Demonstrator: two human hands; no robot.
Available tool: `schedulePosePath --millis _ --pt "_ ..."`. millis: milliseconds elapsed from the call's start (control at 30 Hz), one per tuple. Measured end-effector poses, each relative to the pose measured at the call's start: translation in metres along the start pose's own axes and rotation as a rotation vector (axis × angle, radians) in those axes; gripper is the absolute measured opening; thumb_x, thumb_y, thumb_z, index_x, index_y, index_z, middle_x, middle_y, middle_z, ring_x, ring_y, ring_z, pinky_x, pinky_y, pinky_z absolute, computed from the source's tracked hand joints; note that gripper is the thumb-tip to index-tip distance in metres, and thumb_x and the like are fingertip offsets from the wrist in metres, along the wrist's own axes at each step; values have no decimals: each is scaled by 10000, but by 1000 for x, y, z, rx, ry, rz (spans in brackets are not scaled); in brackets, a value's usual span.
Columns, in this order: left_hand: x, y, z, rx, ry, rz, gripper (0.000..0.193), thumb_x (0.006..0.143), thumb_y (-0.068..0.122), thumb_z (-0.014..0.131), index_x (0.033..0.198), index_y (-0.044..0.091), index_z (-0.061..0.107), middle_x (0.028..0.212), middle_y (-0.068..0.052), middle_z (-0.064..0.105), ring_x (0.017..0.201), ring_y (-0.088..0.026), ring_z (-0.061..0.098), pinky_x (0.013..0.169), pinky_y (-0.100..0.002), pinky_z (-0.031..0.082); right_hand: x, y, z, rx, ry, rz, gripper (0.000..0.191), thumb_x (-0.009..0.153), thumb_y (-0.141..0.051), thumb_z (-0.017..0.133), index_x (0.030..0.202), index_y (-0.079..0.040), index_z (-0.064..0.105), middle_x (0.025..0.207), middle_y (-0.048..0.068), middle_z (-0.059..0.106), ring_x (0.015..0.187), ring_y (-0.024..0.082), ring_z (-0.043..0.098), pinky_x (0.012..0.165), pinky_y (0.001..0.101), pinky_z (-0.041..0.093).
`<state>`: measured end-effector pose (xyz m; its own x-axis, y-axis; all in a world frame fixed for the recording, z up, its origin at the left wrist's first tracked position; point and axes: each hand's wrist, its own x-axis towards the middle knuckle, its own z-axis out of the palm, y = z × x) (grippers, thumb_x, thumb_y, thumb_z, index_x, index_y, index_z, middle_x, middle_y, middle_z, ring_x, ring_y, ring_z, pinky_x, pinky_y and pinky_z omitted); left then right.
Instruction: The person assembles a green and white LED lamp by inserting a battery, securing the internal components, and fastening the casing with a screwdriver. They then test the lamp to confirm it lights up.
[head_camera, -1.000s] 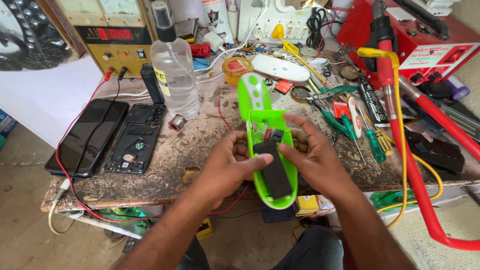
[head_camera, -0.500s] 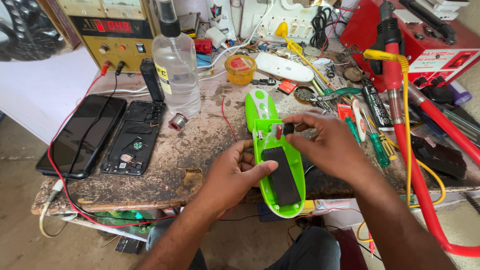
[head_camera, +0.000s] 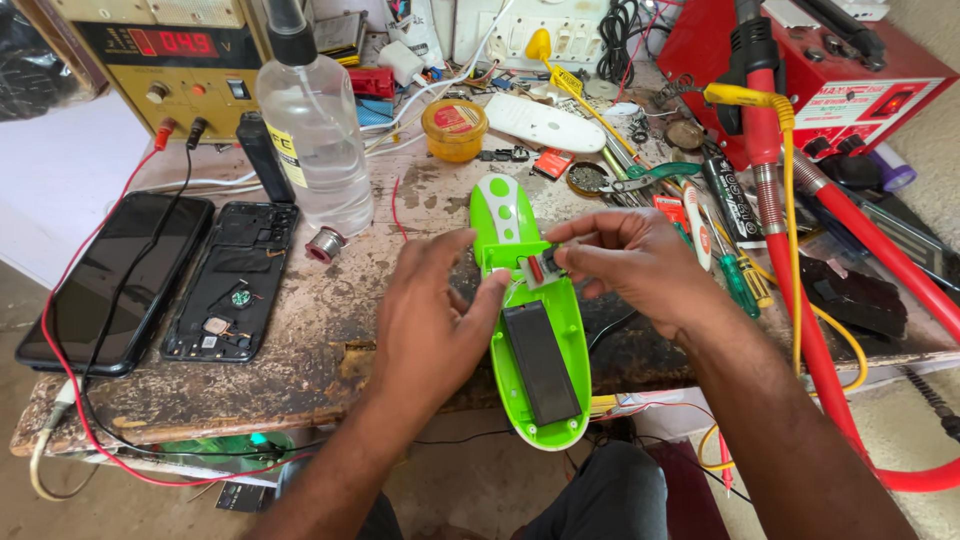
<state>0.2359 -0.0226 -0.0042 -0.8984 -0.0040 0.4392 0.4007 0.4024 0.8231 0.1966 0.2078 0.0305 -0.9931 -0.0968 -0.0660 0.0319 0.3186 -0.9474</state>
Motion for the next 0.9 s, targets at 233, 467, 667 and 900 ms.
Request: schedulePosePath --millis 233,467,667,900 --pt "26 -21 21 46 -192 152 418 878 313 753 1224 87 694 1148 -163 707 1067 -344 683 904 -444 521 -1 13 -5 65 36 -21 193 895 -131 733 1024 11 754 876 66 760 730 121 724 675 291 616" --pt "33 -32 26 -129 -236 28 357 856 313 744 1148 110 730 1081 -109 754 1008 -251 742 889 -372 560 -23 11 4 -28 26 -182 328 825 -126 791 1116 -7 696 981 69 739 838 127 726 770 285 621" --pt "28 -28 26 -136 -166 18 349 877 314 741 1171 125 739 1071 -106 761 959 -238 723 842 -364 558 -45 -3 27 -452 177 -197 369 777 -168 811 1112 -55 704 951 18 781 833 83 760 768 252 620" --pt "27 -27 24 -184 -188 -76 332 903 327 695 1173 141 749 1018 -87 788 883 -209 731 789 -345 568 -42 -13 27 -592 223 -279 290 794 -173 804 1038 -33 733 894 39 779 806 98 747 694 257 588"
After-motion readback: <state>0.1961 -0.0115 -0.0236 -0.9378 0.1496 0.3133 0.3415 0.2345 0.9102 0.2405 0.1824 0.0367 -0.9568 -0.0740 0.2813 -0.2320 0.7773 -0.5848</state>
